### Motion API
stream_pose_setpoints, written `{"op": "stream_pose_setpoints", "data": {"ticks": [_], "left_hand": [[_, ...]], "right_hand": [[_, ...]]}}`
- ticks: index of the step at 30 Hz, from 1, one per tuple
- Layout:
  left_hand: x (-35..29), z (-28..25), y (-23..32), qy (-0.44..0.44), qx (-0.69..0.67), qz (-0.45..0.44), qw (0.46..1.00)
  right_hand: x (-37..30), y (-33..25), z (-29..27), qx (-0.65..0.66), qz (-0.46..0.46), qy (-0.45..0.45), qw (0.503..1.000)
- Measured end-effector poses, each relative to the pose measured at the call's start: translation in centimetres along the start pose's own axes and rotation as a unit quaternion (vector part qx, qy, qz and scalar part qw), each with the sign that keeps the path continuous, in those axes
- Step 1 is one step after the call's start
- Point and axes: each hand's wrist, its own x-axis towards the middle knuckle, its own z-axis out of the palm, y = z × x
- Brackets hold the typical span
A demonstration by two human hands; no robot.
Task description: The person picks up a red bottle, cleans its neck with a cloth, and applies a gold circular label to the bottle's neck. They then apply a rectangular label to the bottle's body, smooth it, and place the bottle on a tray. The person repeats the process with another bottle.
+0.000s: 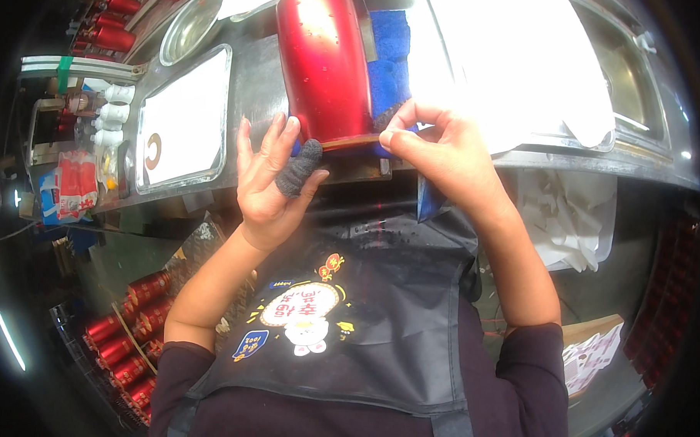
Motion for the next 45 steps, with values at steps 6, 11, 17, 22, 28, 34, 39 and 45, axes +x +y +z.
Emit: {"op": "stream_pose_setpoints", "data": {"ticks": [6,11,17,22,28,34,39,45], "left_hand": [[2.1,-0.2,0.7,0.012,0.056,0.048,0.997],[4.0,0.8,1.4,0.010,0.102,0.091,0.991],[3.2,1.6,0.6,0.046,-0.046,-0.049,0.997],[0.7,0.8,0.1,0.042,-0.091,-0.093,0.991],[-0.6,0.0,-0.4,0.005,-0.042,-0.038,0.998],[0.4,-0.1,-0.2,-0.001,-0.001,0.002,1.000],[1.9,-0.3,0.4,0.001,0.035,0.040,0.999],[3.7,0.9,1.0,0.002,0.090,0.081,0.993]], "right_hand": [[0.2,0.3,0.2,-0.003,-0.009,0.003,1.000],[0.5,0.6,0.6,-0.004,0.002,-0.003,1.000],[0.4,0.5,1.1,-0.007,0.014,-0.008,1.000],[0.2,-0.2,1.5,0.014,0.013,-0.018,1.000],[0.0,-0.6,1.0,0.031,0.009,-0.017,0.999],[0.0,-0.2,0.8,0.019,0.011,-0.008,1.000],[0.2,-0.1,0.9,0.018,0.017,-0.008,1.000],[0.7,0.8,0.9,0.000,0.019,-0.013,1.000]]}}
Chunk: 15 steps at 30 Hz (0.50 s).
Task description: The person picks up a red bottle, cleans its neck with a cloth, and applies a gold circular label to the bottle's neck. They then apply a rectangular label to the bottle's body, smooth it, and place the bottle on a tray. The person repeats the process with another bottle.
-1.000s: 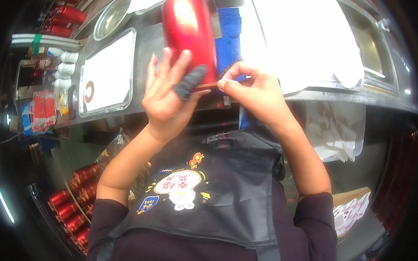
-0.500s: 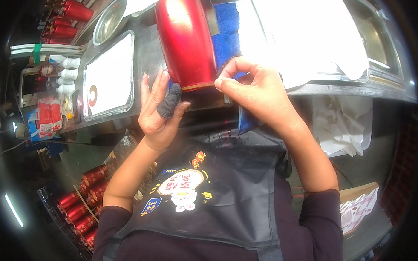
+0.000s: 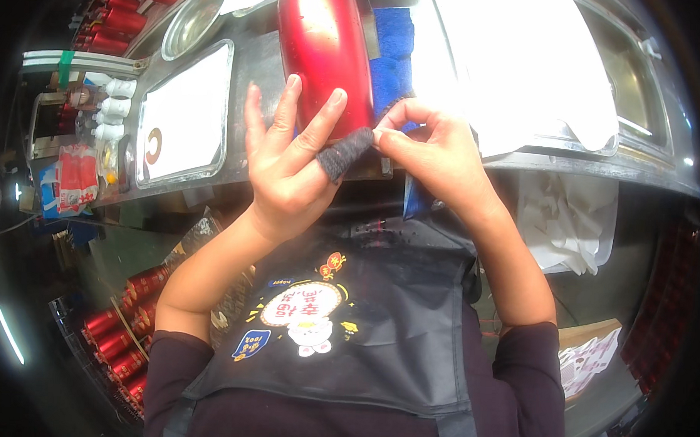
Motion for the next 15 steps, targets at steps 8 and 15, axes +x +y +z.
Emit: {"op": "stream_pose_setpoints", "data": {"ticks": [8,15], "left_hand": [[-1.5,-0.3,-0.6,0.037,-0.213,-0.174,0.961],[-2.4,-0.3,-0.2,0.068,-0.528,-0.387,0.753]], "right_hand": [[-1.0,0.1,0.5,-0.008,-0.021,0.031,0.999],[-1.6,0.2,4.7,-0.198,-0.198,0.174,0.944]]}}
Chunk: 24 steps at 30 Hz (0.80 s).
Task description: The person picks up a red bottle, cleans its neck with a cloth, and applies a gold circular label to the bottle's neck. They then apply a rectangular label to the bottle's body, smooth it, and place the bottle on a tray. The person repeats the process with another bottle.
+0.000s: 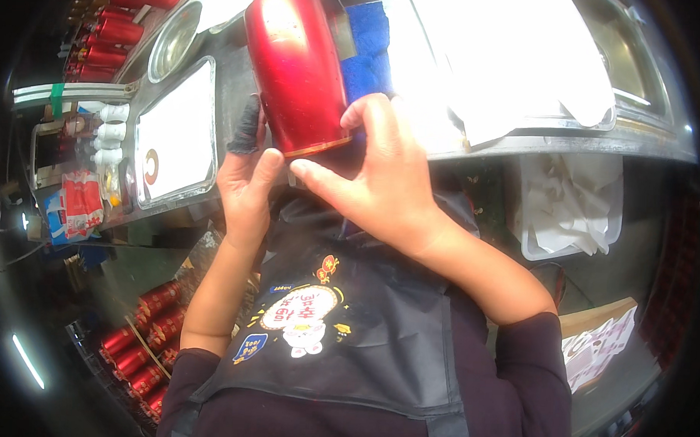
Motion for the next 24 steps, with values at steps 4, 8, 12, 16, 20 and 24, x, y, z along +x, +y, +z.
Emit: {"op": "stream_pose_setpoints", "data": {"ticks": [4,8,12,16,20,24], "left_hand": [[0.0,1.0,-0.1,-0.008,-0.015,-0.024,1.000],[-0.3,1.6,0.5,0.006,-0.017,-0.040,0.999],[-0.3,2.4,0.8,0.030,-0.035,-0.050,0.998],[-0.2,2.6,1.0,0.024,-0.010,-0.031,0.999],[-0.3,2.5,0.9,0.023,0.006,-0.031,0.999],[-0.3,1.9,0.3,0.026,-0.004,-0.021,0.999]], "right_hand": [[0.1,0.1,1.0,-0.034,-0.004,0.032,0.999],[0.1,0.3,0.9,-0.008,0.010,0.027,1.000],[0.1,0.4,0.8,0.016,0.017,0.027,0.999],[0.1,0.6,0.8,0.026,0.016,0.026,0.999],[0.0,0.7,0.8,0.060,0.024,0.019,0.998],[0.0,0.7,0.1,0.153,0.084,-0.012,0.985]]}}
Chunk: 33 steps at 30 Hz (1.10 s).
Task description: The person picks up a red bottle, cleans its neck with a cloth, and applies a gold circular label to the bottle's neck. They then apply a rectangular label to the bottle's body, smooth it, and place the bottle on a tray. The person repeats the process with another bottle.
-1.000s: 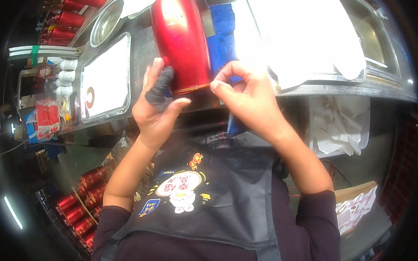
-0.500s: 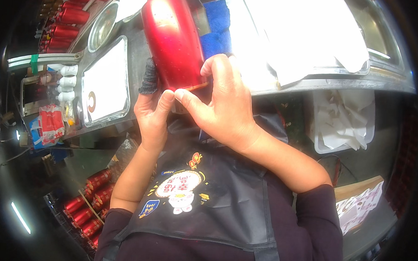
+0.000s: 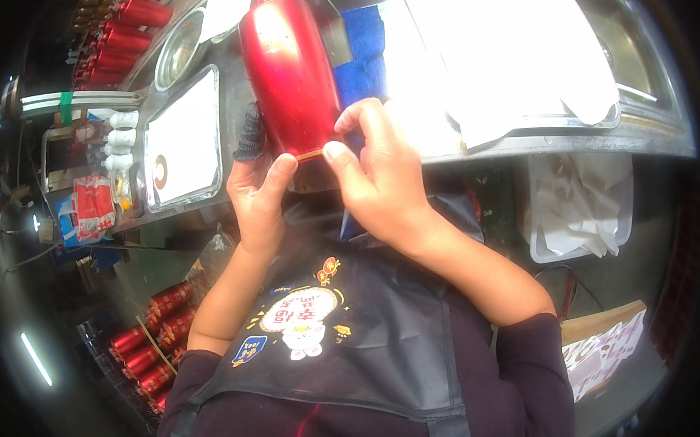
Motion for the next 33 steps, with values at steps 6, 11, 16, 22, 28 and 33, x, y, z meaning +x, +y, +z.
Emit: {"op": "stream_pose_setpoints", "data": {"ticks": [6,11,16,22,28,33], "left_hand": [[-2.6,-3.0,-0.2,0.001,0.255,0.114,0.960],[-3.5,-3.3,-1.7,-0.049,0.389,0.156,0.907],[-3.5,-3.2,-1.4,-0.059,0.447,0.184,0.873],[-4.3,-3.5,-0.6,-0.025,0.425,0.239,0.873],[-4.6,-3.5,-0.9,-0.013,0.415,0.260,0.872],[-4.4,-3.2,-0.5,0.001,0.430,0.300,0.852]], "right_hand": [[0.3,-0.8,0.1,-0.058,-0.018,0.019,0.998],[0.5,-0.5,1.8,-0.222,-0.126,0.066,0.965],[0.4,1.0,2.2,-0.202,-0.100,0.047,0.973],[-0.5,0.5,3.0,0.087,0.019,-0.026,0.996],[-1.0,0.6,2.1,-0.030,-0.015,-0.025,0.999],[-1.1,2.3,1.7,-0.021,-0.076,-0.008,0.997]]}}
